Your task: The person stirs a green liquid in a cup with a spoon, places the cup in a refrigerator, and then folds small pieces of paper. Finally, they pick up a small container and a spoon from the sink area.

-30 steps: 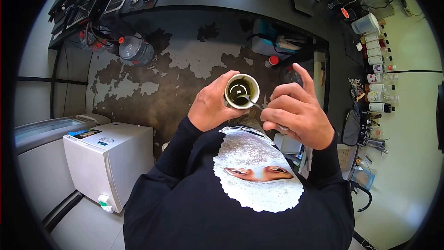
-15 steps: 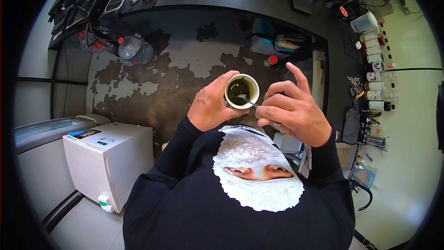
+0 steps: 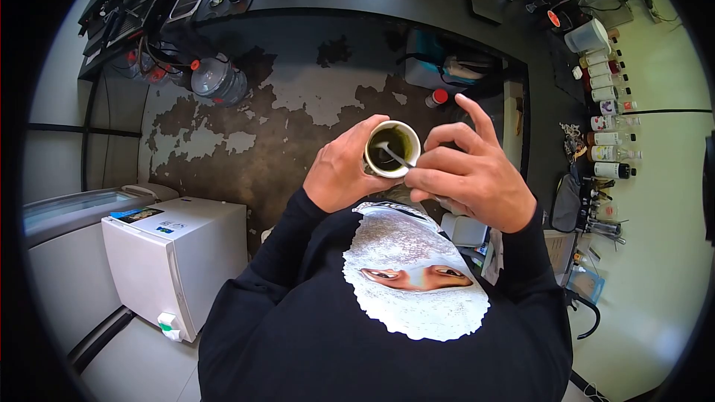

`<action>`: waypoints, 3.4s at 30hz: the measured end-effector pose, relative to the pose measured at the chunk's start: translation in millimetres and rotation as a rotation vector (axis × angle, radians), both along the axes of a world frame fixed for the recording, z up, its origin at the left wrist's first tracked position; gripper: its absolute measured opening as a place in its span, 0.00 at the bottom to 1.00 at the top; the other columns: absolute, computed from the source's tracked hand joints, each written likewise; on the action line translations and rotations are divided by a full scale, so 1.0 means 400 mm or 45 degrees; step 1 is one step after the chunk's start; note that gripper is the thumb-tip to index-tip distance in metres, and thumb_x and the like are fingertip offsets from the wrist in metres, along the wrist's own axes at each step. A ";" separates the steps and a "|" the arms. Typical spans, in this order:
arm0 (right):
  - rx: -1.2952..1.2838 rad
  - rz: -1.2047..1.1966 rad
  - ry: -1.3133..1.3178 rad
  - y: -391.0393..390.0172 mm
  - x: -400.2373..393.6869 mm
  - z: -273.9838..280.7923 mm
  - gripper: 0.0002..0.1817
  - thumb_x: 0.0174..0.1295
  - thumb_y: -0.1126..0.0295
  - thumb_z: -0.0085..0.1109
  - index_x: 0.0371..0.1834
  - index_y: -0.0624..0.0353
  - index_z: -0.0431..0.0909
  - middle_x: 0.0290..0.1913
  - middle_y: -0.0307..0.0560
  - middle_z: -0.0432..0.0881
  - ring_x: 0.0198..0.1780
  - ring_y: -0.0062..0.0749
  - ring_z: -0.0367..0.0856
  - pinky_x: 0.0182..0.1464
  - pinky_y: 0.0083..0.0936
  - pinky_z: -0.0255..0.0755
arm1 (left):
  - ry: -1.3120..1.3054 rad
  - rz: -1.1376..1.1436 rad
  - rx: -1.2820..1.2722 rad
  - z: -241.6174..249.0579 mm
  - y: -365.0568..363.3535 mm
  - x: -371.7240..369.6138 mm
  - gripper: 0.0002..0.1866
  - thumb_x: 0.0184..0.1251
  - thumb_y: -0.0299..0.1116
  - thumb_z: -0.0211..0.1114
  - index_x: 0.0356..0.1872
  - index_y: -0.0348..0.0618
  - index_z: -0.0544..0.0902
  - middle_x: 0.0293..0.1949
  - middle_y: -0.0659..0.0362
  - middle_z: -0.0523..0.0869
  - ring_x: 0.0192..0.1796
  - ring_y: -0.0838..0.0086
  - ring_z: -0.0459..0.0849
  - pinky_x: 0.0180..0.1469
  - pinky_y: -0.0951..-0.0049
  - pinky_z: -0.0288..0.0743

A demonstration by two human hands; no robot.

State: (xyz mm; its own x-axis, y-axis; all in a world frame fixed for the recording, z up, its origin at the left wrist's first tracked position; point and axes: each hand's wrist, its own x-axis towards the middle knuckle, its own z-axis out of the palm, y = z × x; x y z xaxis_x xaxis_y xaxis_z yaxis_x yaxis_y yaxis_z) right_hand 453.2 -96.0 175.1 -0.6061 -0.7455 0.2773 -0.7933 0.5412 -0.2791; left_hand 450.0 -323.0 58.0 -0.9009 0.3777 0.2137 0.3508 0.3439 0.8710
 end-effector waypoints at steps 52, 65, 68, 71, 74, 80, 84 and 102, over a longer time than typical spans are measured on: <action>-0.628 -0.373 -0.071 0.095 0.051 -0.167 0.08 0.79 0.71 0.59 0.49 0.63 0.85 0.42 0.46 0.91 0.45 0.42 0.88 0.63 0.50 0.80 | 0.019 0.085 0.025 0.000 -0.023 -0.075 0.45 0.50 0.36 0.89 0.71 0.40 0.76 0.60 0.50 0.89 0.59 0.57 0.91 0.62 0.63 0.84; -0.281 -0.220 0.054 0.072 0.008 -0.081 0.11 0.65 0.66 0.75 0.46 0.57 0.87 0.42 0.39 0.90 0.49 0.38 0.86 0.66 0.49 0.78 | 0.046 0.053 0.039 0.007 -0.005 -0.065 0.45 0.51 0.39 0.87 0.71 0.43 0.74 0.58 0.48 0.88 0.59 0.52 0.89 0.61 0.58 0.84; -0.121 -0.222 0.133 0.046 -0.001 -0.077 0.11 0.65 0.65 0.75 0.46 0.55 0.88 0.41 0.39 0.88 0.51 0.36 0.85 0.68 0.48 0.77 | 0.053 0.038 0.039 0.007 0.000 -0.059 0.45 0.50 0.39 0.87 0.71 0.43 0.74 0.58 0.48 0.88 0.59 0.51 0.89 0.60 0.58 0.84; -0.122 -0.175 0.084 0.049 -0.005 -0.068 0.11 0.63 0.65 0.77 0.45 0.54 0.87 0.40 0.38 0.87 0.52 0.35 0.84 0.70 0.47 0.75 | 0.069 0.067 0.037 0.008 -0.002 -0.047 0.45 0.50 0.39 0.87 0.71 0.44 0.74 0.58 0.48 0.88 0.59 0.51 0.89 0.60 0.57 0.84; -0.116 -0.122 0.068 0.025 -0.015 -0.049 0.11 0.63 0.65 0.77 0.45 0.53 0.87 0.39 0.38 0.87 0.52 0.35 0.84 0.72 0.47 0.74 | 0.033 0.073 0.029 0.010 -0.004 -0.037 0.45 0.50 0.39 0.87 0.71 0.44 0.74 0.58 0.48 0.88 0.59 0.50 0.89 0.60 0.57 0.84; -0.050 -0.136 0.127 0.018 -0.017 -0.051 0.11 0.63 0.64 0.77 0.44 0.53 0.88 0.39 0.38 0.86 0.52 0.33 0.84 0.74 0.48 0.73 | 0.058 0.092 0.013 0.007 -0.010 -0.018 0.46 0.50 0.40 0.88 0.71 0.44 0.74 0.61 0.48 0.87 0.61 0.50 0.88 0.61 0.56 0.83; -0.066 -0.093 0.102 0.001 -0.014 -0.038 0.09 0.64 0.65 0.76 0.44 0.53 0.87 0.39 0.38 0.86 0.51 0.33 0.84 0.74 0.49 0.73 | 0.009 0.078 0.017 0.003 -0.012 -0.006 0.46 0.50 0.40 0.88 0.71 0.43 0.74 0.62 0.48 0.87 0.62 0.50 0.87 0.62 0.56 0.83; -0.033 -0.078 0.168 -0.028 -0.074 -0.038 0.04 0.67 0.67 0.70 0.43 0.48 0.86 0.36 0.34 0.83 0.50 0.32 0.83 0.81 0.53 0.62 | -0.012 0.018 0.007 0.019 0.007 -0.008 0.46 0.47 0.34 0.88 0.71 0.41 0.76 0.58 0.46 0.89 0.57 0.54 0.92 0.59 0.60 0.86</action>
State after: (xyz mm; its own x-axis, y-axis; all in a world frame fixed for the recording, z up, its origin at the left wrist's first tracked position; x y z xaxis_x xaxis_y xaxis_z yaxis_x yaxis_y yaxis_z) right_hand 423.6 -107.4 160.0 -0.6073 -0.6998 0.3761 -0.7897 0.5837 -0.1891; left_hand 446.7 -320.0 65.7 -0.9082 0.3635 0.2073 0.3378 0.3444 0.8759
